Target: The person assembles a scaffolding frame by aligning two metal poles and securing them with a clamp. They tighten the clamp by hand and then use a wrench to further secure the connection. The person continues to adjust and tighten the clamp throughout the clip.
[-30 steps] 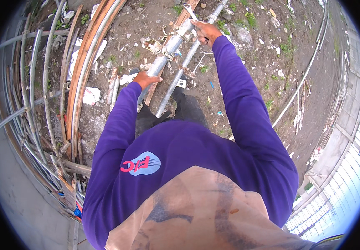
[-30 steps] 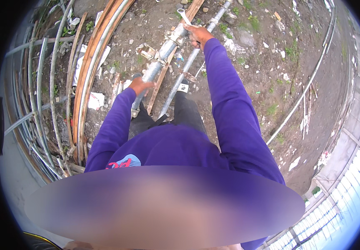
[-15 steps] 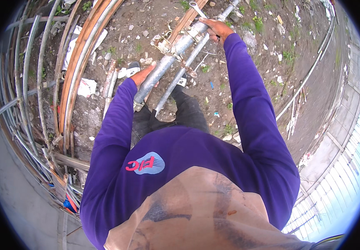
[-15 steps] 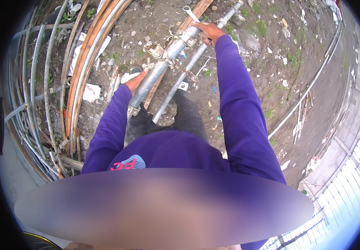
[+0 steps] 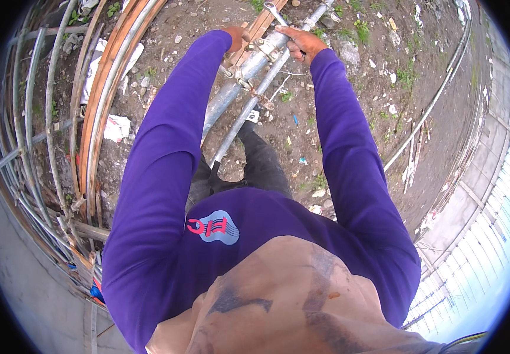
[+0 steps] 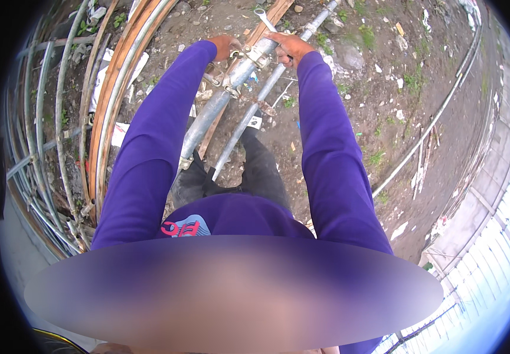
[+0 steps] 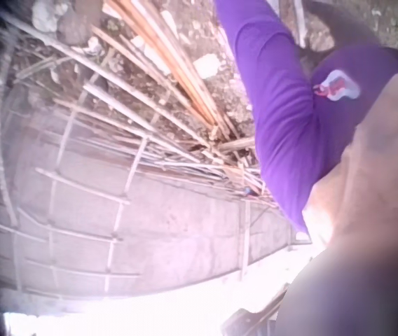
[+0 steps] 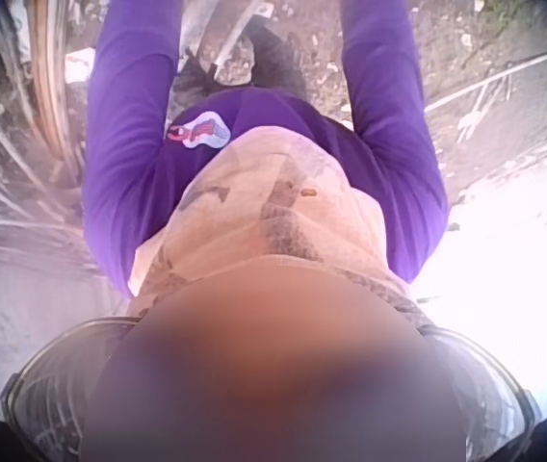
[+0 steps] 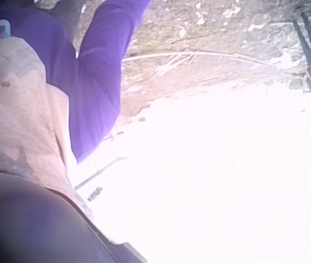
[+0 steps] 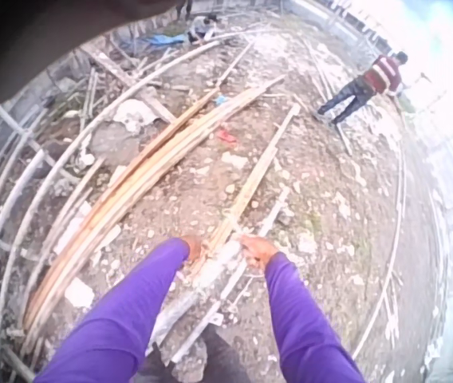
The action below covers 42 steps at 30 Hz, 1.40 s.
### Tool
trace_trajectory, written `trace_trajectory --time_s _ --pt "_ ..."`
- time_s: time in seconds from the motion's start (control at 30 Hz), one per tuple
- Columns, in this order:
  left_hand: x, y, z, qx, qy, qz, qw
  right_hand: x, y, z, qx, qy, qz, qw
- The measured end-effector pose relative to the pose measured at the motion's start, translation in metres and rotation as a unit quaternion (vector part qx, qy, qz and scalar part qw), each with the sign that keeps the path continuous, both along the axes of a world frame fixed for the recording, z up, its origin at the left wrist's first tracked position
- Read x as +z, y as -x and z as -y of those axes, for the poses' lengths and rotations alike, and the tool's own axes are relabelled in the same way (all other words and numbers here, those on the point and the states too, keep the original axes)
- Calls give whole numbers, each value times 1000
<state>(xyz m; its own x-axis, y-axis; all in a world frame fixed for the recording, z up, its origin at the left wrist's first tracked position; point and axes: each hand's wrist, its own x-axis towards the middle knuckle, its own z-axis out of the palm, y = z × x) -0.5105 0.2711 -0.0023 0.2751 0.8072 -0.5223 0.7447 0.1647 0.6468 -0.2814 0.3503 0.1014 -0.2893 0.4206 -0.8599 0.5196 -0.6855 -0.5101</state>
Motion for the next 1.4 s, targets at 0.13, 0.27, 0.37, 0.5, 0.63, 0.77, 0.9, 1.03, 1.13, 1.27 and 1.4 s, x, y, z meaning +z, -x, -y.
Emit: trace_trajectory --time_s 0.13,0.27,0.37,0.5,0.63,0.77,0.9,1.03,1.13,1.27,1.4 --pt "18 -8 -5 -47 152 -14 987 2 1 0 13 -5 4 1000" --pt "22 -5 0 -65 74 3 995 4 2 -2 34 -4 0 999" --pt "16 3 0 -33 -6 -37 999 2 2 -3 45 -12 -3 999" --pt "25 22 4 -54 -93 -91 990 -2 3 -3 44 -16 -8 999" --pt "48 31 18 -38 -34 -34 998 -11 4 -4 39 -29 -23 999" --pt "59 31 32 99 146 102 979 -19 6 -2 19 -73 -9 997" --pt "55 27 43 159 114 143 970 -21 -3 45 -184 -221 -31 957" --pt "54 26 50 196 67 143 968 -26 -31 154 -278 -125 -57 951" --pt "51 31 48 146 91 139 975 -44 -41 218 -279 -57 3 959" --pt "37 32 48 131 13 121 984 -66 -37 237 -322 7 32 946" --pt "29 32 47 164 66 111 978 -57 -46 224 -85 -197 63 975"
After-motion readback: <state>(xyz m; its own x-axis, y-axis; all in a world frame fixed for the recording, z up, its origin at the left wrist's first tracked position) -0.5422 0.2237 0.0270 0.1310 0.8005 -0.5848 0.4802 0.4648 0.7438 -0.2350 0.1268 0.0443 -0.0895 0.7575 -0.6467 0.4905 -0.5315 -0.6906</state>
